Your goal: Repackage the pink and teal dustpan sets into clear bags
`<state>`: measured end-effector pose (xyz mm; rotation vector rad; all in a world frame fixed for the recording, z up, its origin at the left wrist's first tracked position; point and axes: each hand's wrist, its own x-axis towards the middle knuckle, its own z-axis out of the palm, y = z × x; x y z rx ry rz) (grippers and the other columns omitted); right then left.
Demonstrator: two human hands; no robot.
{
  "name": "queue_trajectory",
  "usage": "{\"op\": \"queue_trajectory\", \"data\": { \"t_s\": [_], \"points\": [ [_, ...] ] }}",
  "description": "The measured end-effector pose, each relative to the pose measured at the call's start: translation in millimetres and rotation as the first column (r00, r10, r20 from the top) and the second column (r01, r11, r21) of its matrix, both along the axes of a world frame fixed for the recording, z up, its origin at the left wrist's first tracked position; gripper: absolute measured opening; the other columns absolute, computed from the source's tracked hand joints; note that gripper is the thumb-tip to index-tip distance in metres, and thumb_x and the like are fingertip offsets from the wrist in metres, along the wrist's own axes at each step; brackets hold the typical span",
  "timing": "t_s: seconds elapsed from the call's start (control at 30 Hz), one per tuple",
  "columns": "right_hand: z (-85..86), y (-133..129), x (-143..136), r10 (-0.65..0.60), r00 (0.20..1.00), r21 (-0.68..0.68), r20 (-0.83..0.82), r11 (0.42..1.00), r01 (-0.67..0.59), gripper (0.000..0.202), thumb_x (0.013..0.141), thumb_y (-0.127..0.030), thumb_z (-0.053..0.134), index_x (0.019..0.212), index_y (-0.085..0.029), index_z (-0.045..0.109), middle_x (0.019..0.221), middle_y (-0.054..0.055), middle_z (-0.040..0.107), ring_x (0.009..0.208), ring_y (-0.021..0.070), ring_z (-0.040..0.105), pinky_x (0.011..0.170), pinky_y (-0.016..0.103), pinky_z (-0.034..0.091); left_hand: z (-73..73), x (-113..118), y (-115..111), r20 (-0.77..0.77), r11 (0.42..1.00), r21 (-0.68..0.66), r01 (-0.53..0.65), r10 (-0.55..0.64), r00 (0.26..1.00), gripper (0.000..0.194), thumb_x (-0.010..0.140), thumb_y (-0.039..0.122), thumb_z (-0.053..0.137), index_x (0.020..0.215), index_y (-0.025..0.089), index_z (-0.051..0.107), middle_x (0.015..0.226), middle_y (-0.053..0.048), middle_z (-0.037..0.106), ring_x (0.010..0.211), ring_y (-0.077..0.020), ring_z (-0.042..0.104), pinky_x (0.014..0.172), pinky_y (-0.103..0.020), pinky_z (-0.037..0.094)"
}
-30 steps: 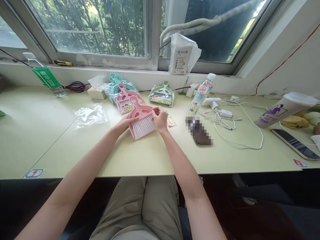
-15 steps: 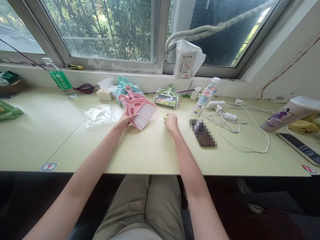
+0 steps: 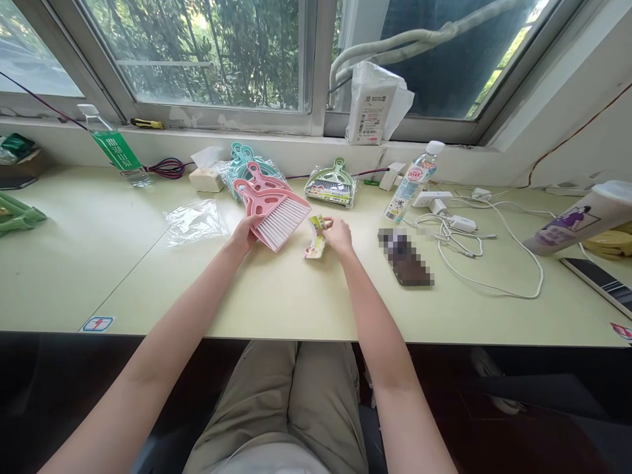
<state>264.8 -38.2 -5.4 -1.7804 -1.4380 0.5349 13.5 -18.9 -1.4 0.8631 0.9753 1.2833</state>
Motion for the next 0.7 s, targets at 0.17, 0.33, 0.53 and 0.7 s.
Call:
{"op": "queue_trajectory", "data": {
  "t_s": [0.17,0.33,0.53,0.7],
  "points": [
    [5.4,3,-13,0.128,0.831,0.418,-0.542,0.899,0.134,0.025,0.08,-0.034,0.068,0.095,-0.022,0.052,0.097,0.004,0.072,0.082,0.0146,0.067,0.068,0.024,0.053,2.8,2,-2,0.094,1.0,0.015,-0.001,-0.001,0.996,0.025,0.074,0.016,0.067,0.099,0.014,0.066,0.094,-0.005,0.073,0.089,-0.0169,0.071,0.082,-0.026,0.061],
    [-4.4,-4,-35,0.185,0.844,0.378,-0.504,0.926,0.023,0.033,0.083,-0.051,0.065,0.088,-0.025,0.044,0.073,-0.004,0.067,0.049,0.0103,0.056,0.047,0.021,0.04,5.3,19,-12,0.141,0.985,0.072,0.155,-0.164,0.976,0.043,0.072,0.01,0.07,0.115,0.014,0.063,0.106,-0.007,0.074,0.103,-0.0204,0.071,0.099,-0.033,0.057],
    [-7.6,-12,-44,0.002,0.975,0.349,-0.221,0.934,0.078,0.028,0.086,-0.044,0.064,0.094,-0.025,0.045,0.071,-0.002,0.067,0.066,0.019,0.066,0.061,0.027,0.044,6.7,43,-30,0.09,0.939,0.202,0.278,-0.3,0.95,0.078,0.059,0.007,0.079,0.132,0.02,0.053,0.123,-0.009,0.069,0.118,-0.0262,0.066,0.11,-0.044,0.05],
    [-6.5,-10,-40,0.007,0.961,0.319,-0.275,0.944,0.085,0.039,0.089,-0.056,0.054,0.108,-0.026,0.038,0.077,-0.002,0.066,0.075,0.0204,0.065,0.066,0.029,0.047,1.5,40,-24,0.062,0.957,0.206,0.202,-0.219,0.974,0.092,0.049,0.002,0.079,0.134,0.02,0.05,0.126,-0.01,0.067,0.123,-0.0311,0.062,0.113,-0.052,0.045]
  ]
}}
